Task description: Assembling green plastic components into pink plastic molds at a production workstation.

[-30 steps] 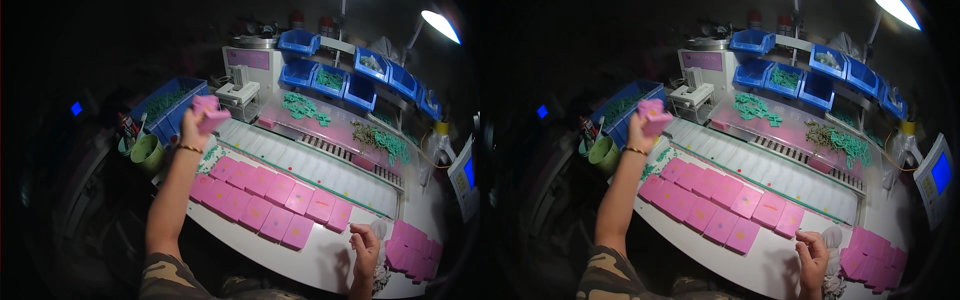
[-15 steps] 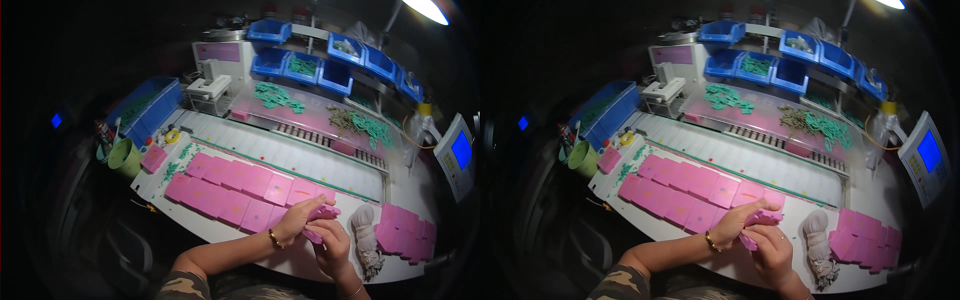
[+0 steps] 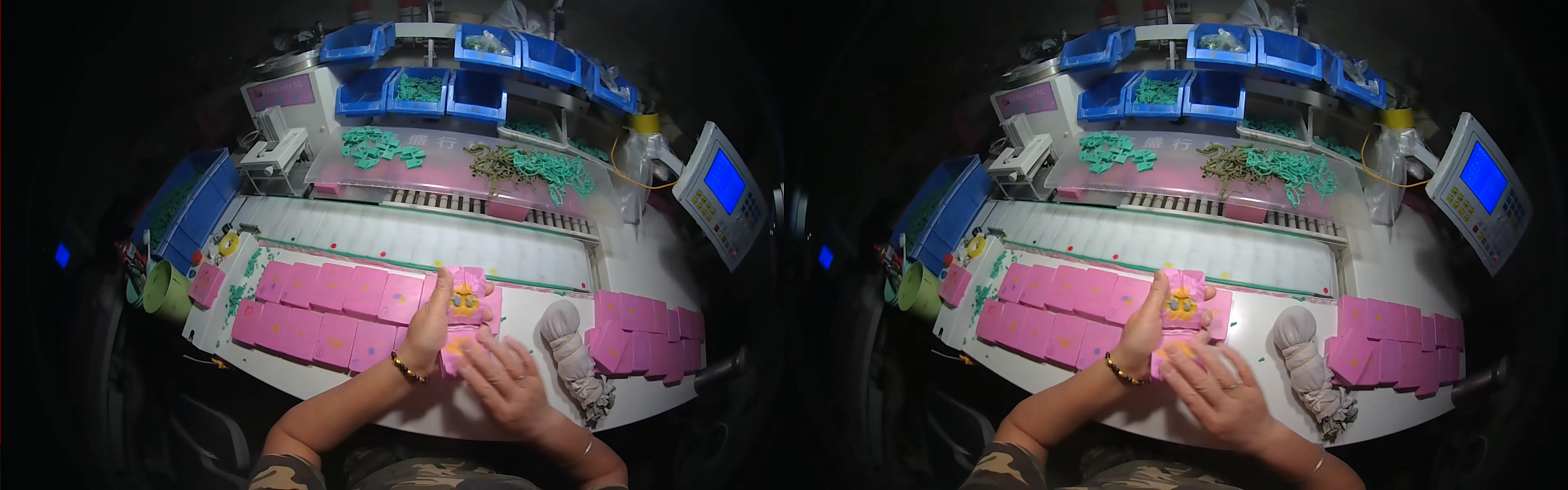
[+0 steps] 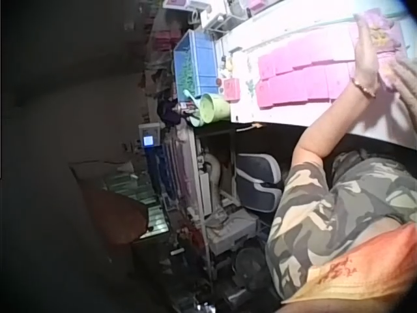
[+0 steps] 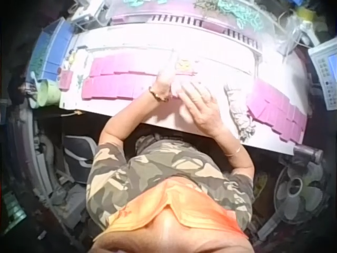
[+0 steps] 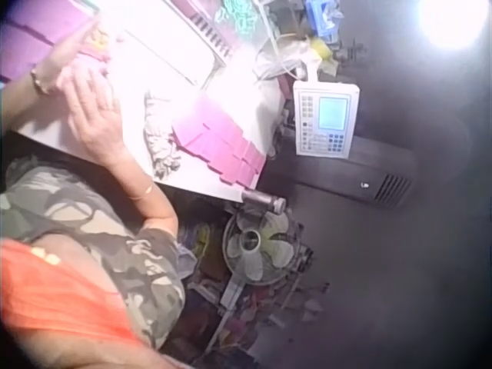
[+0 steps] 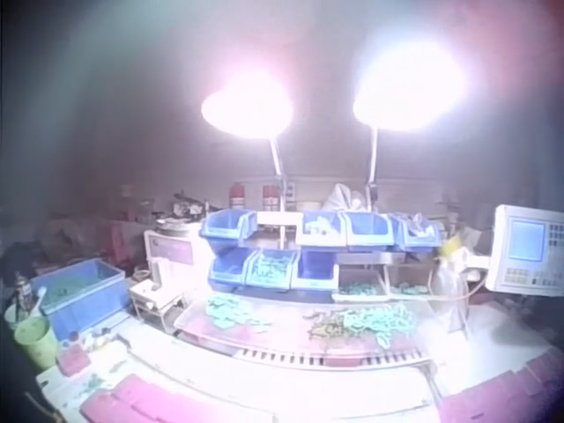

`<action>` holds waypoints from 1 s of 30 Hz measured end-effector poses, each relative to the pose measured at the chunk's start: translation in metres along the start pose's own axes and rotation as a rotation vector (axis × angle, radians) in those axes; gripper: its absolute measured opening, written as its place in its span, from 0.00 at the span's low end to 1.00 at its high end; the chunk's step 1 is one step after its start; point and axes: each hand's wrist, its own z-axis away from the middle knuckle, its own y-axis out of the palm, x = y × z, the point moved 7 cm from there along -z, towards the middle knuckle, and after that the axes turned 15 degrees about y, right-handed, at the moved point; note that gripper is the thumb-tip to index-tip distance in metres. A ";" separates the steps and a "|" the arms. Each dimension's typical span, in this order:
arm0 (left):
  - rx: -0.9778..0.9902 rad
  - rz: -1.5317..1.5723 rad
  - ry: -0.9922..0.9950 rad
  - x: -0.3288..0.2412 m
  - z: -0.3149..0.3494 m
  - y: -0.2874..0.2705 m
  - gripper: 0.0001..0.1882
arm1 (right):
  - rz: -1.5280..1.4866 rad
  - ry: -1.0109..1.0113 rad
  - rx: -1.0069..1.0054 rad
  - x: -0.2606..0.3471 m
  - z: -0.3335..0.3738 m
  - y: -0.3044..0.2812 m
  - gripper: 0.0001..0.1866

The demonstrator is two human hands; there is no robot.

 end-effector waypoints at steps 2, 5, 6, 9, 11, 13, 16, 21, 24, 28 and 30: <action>-0.032 -0.015 0.019 -0.011 0.002 -0.002 0.40 | 0.075 0.086 -0.035 -0.028 0.012 -0.006 0.25; -0.044 -0.021 0.031 -0.022 0.001 -0.008 0.41 | 0.035 0.349 -0.118 -0.075 0.014 -0.037 0.31; -0.040 -0.025 0.031 -0.023 0.000 -0.010 0.41 | 0.157 0.495 -0.043 -0.094 0.019 -0.034 0.32; -0.029 -0.067 0.057 -0.026 0.001 -0.011 0.41 | 0.224 0.707 0.135 -0.123 0.042 -0.015 0.35; -0.012 -0.077 0.065 -0.024 -0.001 -0.007 0.40 | -0.021 0.771 0.216 -0.110 0.043 -0.003 0.36; -0.015 -0.090 0.077 -0.022 0.002 -0.009 0.39 | 0.080 0.624 0.262 -0.084 0.034 -0.007 0.41; -0.022 -0.112 0.073 -0.020 0.004 -0.011 0.39 | 0.093 0.395 0.256 -0.058 0.029 -0.012 0.48; -0.067 -0.199 0.032 -0.015 0.008 -0.011 0.38 | 0.016 0.528 0.375 -0.072 0.031 -0.010 0.44; -0.080 -0.215 0.003 -0.009 0.014 -0.007 0.37 | 0.022 0.452 0.318 -0.071 0.022 -0.021 0.44; -0.032 -0.213 -0.034 0.001 0.018 -0.007 0.36 | 0.131 0.362 -0.260 -0.055 0.001 -0.074 0.44; -0.039 -0.223 -0.049 0.003 0.020 -0.002 0.36 | 0.161 0.295 -0.364 -0.044 -0.006 -0.077 0.34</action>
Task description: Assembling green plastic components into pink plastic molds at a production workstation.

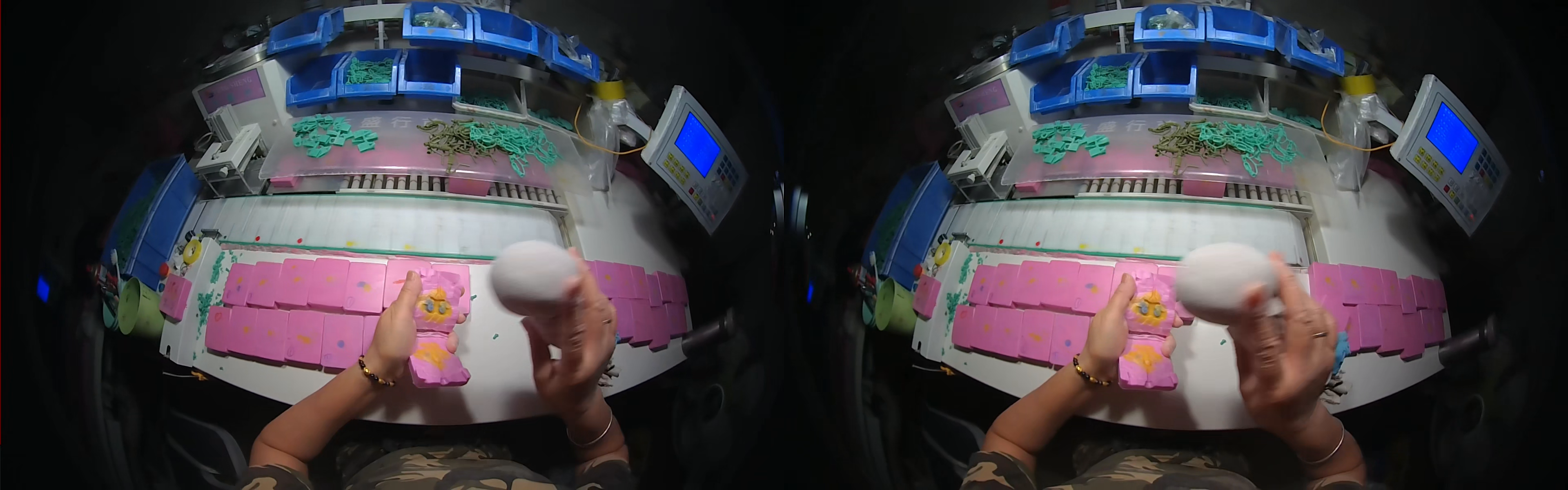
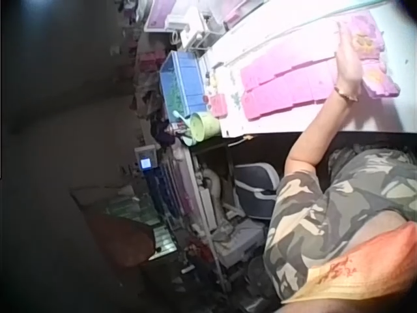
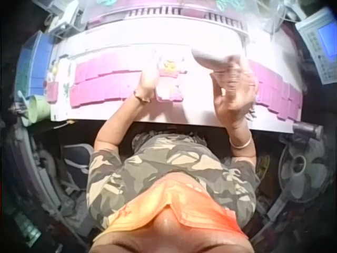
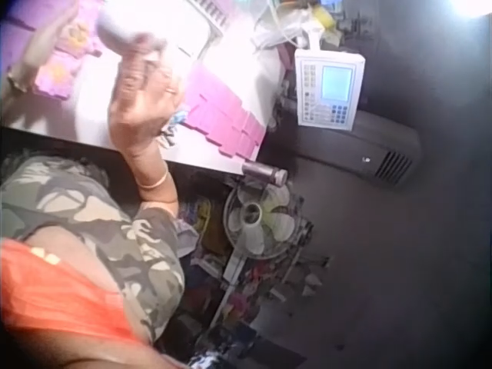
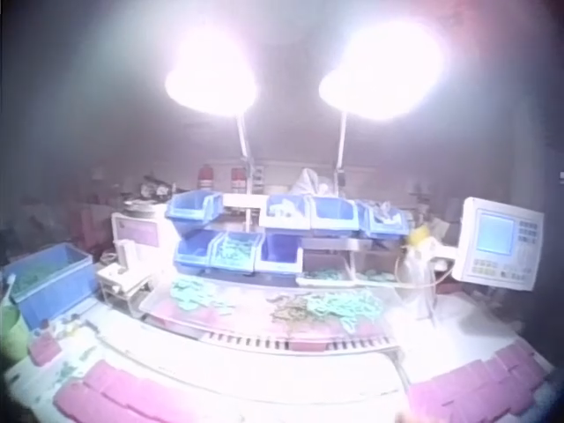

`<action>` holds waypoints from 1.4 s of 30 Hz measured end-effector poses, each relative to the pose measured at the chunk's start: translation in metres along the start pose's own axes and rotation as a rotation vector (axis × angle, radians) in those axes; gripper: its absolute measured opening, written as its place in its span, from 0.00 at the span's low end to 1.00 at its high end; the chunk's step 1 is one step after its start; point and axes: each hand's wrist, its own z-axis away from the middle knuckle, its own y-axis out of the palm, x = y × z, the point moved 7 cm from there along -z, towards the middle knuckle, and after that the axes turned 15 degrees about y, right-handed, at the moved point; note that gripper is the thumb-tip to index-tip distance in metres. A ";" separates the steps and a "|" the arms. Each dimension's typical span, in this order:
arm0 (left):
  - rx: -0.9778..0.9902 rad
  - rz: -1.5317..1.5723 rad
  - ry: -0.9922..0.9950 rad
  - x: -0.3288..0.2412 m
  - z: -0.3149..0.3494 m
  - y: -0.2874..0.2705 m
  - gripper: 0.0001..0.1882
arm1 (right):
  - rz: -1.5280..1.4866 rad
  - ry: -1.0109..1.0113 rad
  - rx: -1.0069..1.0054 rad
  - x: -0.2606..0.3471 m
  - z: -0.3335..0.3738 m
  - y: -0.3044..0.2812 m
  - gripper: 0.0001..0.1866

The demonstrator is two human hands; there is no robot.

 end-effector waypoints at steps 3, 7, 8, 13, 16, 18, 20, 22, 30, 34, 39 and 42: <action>-0.012 -0.149 0.081 -0.006 -0.003 0.004 0.37 | 0.113 -0.235 0.309 0.029 0.013 0.034 0.28; 0.020 -0.194 0.071 0.000 0.004 -0.002 0.40 | 0.069 -0.179 0.335 0.013 0.000 0.030 0.28; 0.015 -0.194 0.067 -0.002 0.006 -0.002 0.40 | 0.066 -0.131 0.290 0.013 -0.006 0.021 0.28; 0.040 -0.247 0.186 -0.017 0.000 0.001 0.40 | 0.060 -0.135 0.275 0.029 -0.003 0.013 0.31; -0.010 -0.424 0.392 -0.030 0.001 0.002 0.38 | 0.063 -0.191 0.455 0.025 0.014 0.043 0.33; -0.045 -0.507 0.492 -0.038 0.005 0.003 0.38 | 0.013 -0.131 0.486 0.013 0.012 0.038 0.34; 0.002 -0.384 0.379 -0.037 0.005 -0.010 0.38 | -0.054 -0.045 0.499 0.006 0.006 0.028 0.37; 0.038 -0.328 0.358 -0.043 0.005 -0.009 0.39 | -0.100 0.010 0.401 0.009 -0.008 0.009 0.38; 0.179 -0.756 1.102 -0.084 0.024 0.019 0.39 | -0.057 -0.192 0.598 0.032 0.016 0.031 0.33; 0.092 -0.604 0.988 -0.079 0.015 -0.004 0.40 | -0.091 -0.062 0.451 0.026 -0.008 0.009 0.31; 0.199 -0.820 1.033 -0.083 0.018 0.016 0.40 | 0.014 -0.208 0.512 0.042 0.020 0.046 0.35; 0.065 -0.666 1.013 -0.083 0.010 -0.009 0.36 | -0.014 -0.159 0.588 0.021 0.018 0.046 0.36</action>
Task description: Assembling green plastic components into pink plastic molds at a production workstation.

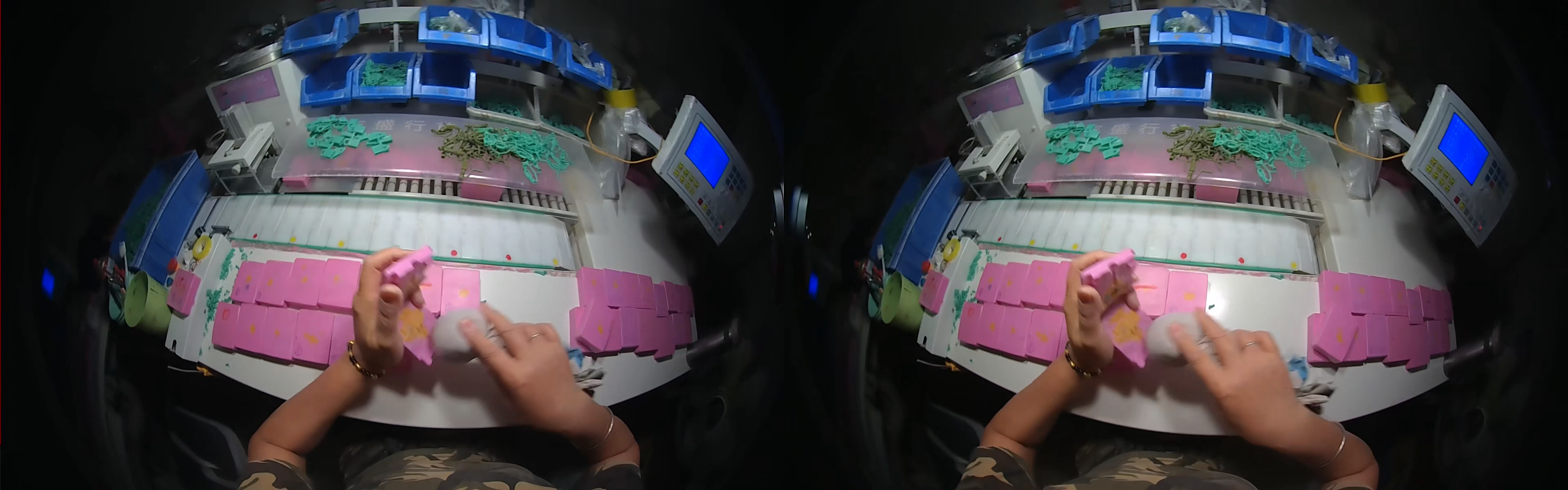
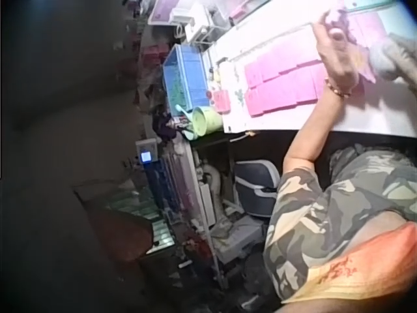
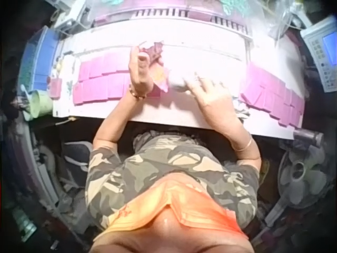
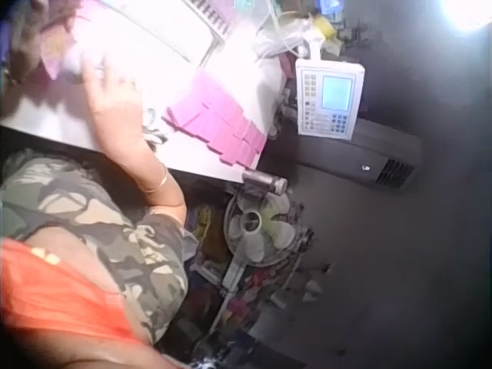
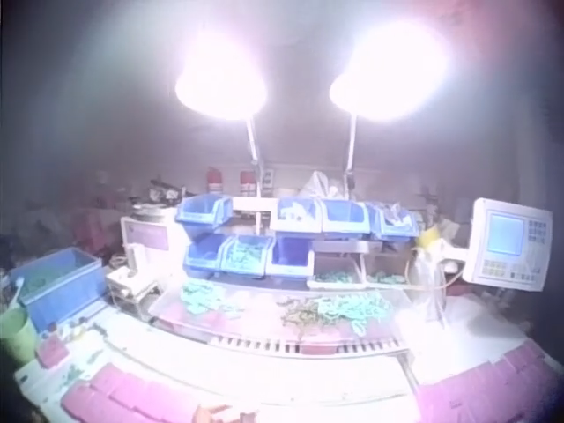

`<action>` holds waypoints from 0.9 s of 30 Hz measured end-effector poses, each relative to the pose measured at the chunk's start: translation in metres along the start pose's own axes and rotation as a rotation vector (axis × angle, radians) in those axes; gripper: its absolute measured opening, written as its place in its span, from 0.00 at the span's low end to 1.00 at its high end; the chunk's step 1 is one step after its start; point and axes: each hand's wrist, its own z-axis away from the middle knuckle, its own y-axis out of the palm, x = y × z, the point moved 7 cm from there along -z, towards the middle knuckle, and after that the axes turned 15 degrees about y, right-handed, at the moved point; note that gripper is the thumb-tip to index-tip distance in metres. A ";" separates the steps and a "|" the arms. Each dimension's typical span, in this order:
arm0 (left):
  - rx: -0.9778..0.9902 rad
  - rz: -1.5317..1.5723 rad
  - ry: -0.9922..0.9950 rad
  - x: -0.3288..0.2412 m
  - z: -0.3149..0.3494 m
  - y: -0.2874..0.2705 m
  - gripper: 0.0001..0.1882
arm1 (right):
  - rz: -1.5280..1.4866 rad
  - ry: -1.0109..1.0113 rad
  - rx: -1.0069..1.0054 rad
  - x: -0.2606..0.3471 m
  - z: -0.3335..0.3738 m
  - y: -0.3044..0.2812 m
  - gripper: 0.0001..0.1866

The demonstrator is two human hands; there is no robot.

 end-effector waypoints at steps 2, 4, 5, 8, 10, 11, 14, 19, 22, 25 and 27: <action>-0.156 0.090 -0.047 -0.001 0.001 -0.016 0.31 | -0.012 0.043 0.044 -0.013 0.004 0.000 0.36; -0.212 0.162 -0.218 0.016 0.000 -0.028 0.30 | 0.058 0.221 -0.018 -0.042 0.006 -0.005 0.36; -0.249 0.268 -0.369 0.024 0.005 -0.031 0.30 | 0.058 0.214 -0.018 -0.050 0.007 -0.001 0.36; -0.255 0.690 -0.562 0.035 0.009 -0.017 0.30 | 0.164 0.385 0.061 -0.081 0.010 0.021 0.38; -0.247 0.718 -0.619 0.033 0.017 -0.002 0.29 | 0.160 0.345 0.030 -0.072 0.004 0.017 0.38; -0.237 0.744 -0.675 0.031 0.021 0.010 0.29 | 0.154 0.305 -0.003 -0.064 0.000 0.014 0.38; -0.129 0.599 -0.641 0.013 0.021 0.031 0.27 | -0.270 0.218 -0.073 -0.043 -0.018 0.000 0.36; 0.050 0.209 -0.349 -0.003 0.031 0.031 0.21 | -0.974 0.272 0.036 -0.026 -0.036 0.017 0.26; 0.064 0.288 -0.277 -0.010 0.029 0.030 0.18 | -1.184 0.373 0.000 -0.034 -0.034 0.029 0.21; 0.179 0.414 -0.356 -0.012 0.030 0.024 0.17 | -1.115 0.294 -0.020 -0.038 -0.032 0.024 0.17; 0.254 0.483 -0.440 -0.008 0.029 0.019 0.18 | -1.153 0.192 0.015 -0.034 -0.032 0.019 0.16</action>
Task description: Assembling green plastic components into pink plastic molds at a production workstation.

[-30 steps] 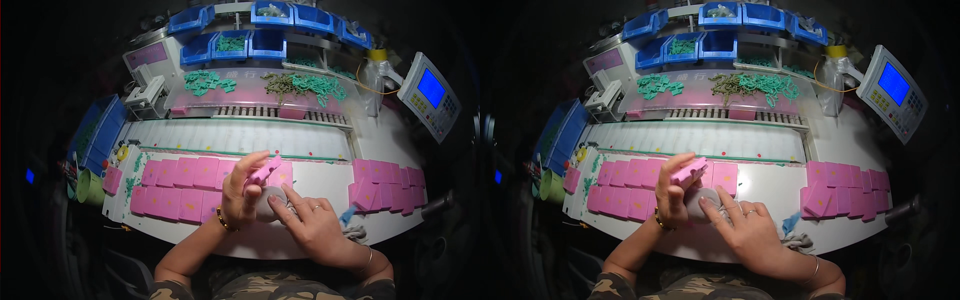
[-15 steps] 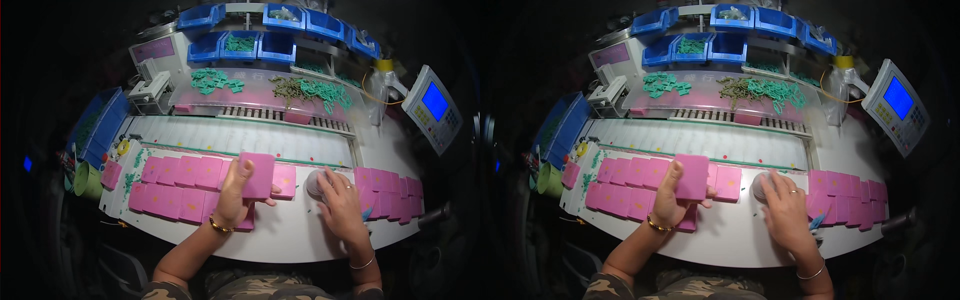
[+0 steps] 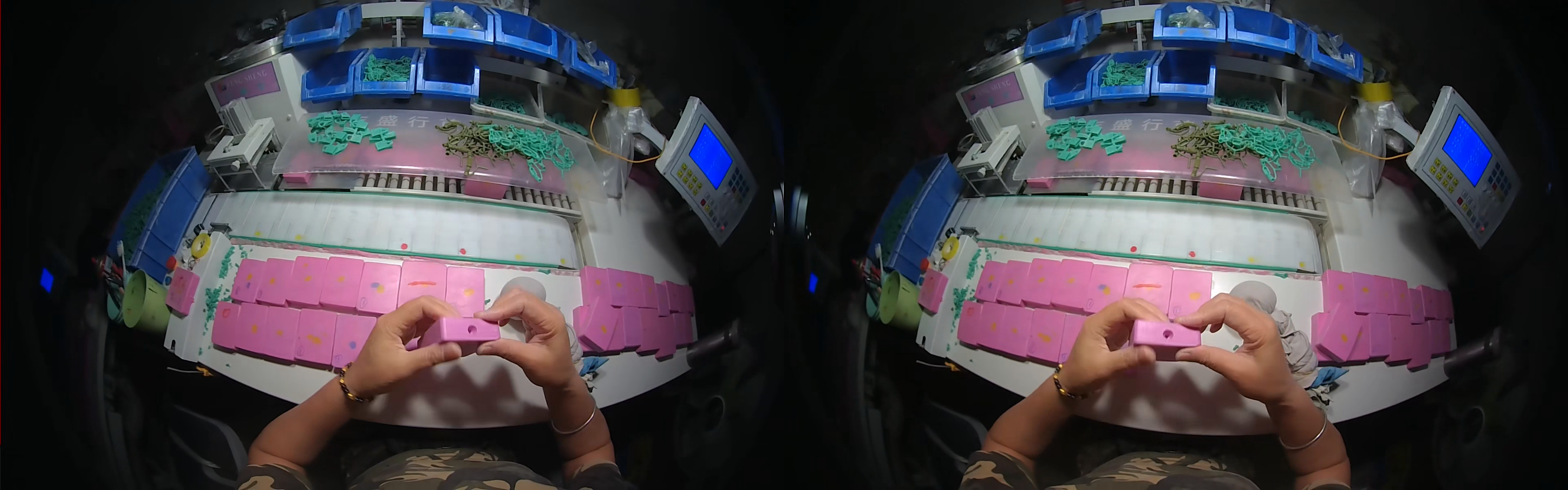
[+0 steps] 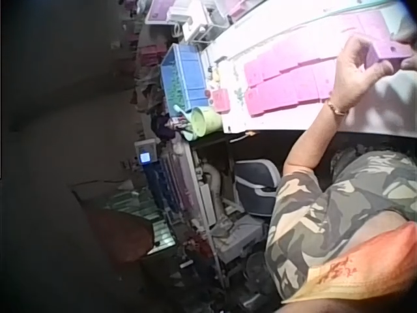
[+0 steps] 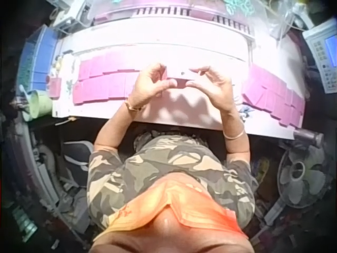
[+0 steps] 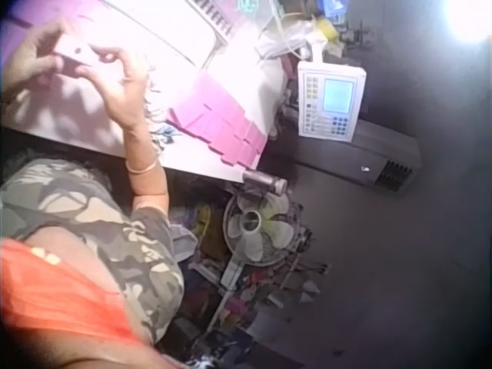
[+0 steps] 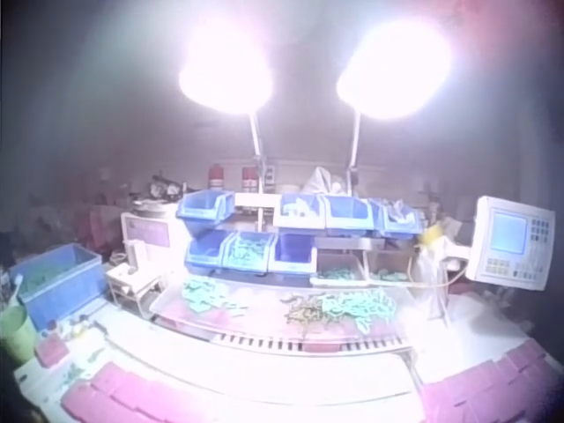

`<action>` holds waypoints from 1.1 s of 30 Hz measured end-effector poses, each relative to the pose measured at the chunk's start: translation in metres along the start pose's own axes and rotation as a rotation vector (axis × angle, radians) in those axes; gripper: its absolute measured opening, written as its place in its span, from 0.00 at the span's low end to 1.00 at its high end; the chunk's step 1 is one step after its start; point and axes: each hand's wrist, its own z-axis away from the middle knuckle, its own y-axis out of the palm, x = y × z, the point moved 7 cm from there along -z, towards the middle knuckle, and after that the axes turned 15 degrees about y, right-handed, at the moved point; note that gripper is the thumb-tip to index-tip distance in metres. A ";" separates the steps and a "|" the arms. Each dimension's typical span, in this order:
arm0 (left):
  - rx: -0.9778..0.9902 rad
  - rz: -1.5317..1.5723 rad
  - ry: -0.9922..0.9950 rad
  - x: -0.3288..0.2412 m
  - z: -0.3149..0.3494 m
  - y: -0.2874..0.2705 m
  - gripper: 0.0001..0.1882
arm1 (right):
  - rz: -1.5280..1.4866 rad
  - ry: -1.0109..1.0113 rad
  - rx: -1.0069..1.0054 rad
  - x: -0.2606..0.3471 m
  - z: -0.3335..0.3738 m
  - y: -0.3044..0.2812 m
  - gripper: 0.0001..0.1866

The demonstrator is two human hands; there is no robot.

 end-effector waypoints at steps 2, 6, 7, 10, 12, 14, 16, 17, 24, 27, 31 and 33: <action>0.255 0.107 -0.036 -0.001 -0.001 0.009 0.24 | -0.094 -0.015 0.094 0.004 0.000 0.003 0.16; 0.353 0.425 -0.230 -0.011 0.007 0.020 0.31 | -0.462 0.030 0.337 0.006 -0.001 0.013 0.16; 0.312 0.373 -0.198 -0.015 0.004 0.020 0.31 | -0.471 0.015 0.360 0.004 -0.003 0.014 0.19; 0.159 0.200 -0.317 -0.008 0.001 -0.003 0.30 | -0.260 0.137 0.004 -0.007 -0.012 0.008 0.24; 0.056 -0.047 -0.244 -0.002 -0.004 -0.032 0.30 | -0.047 0.119 -0.047 -0.007 -0.017 0.010 0.28; -0.056 -0.246 -0.238 -0.008 -0.012 -0.062 0.29 | -0.062 0.121 -0.071 -0.001 -0.015 0.011 0.31; -0.120 -0.557 -0.217 -0.013 -0.024 -0.103 0.29 | -0.011 0.089 -0.067 -0.005 -0.018 0.013 0.32; -0.183 -0.869 -0.194 -0.020 -0.029 -0.131 0.29 | 0.024 0.089 -0.066 -0.005 -0.020 0.015 0.32; -0.418 -1.637 -0.131 -0.032 -0.028 -0.285 0.27 | 0.118 0.068 -0.028 -0.003 -0.028 0.031 0.29; -0.423 -1.733 -0.199 -0.033 -0.026 -0.311 0.27 | 0.113 0.079 -0.022 -0.002 -0.030 0.033 0.29; -0.445 -1.786 -0.204 -0.038 -0.028 -0.326 0.27 | 0.083 0.087 -0.014 -0.007 -0.032 0.037 0.28; -0.448 -1.765 -0.306 -0.039 -0.031 -0.330 0.29 | 0.073 0.117 -0.009 -0.013 -0.032 0.038 0.27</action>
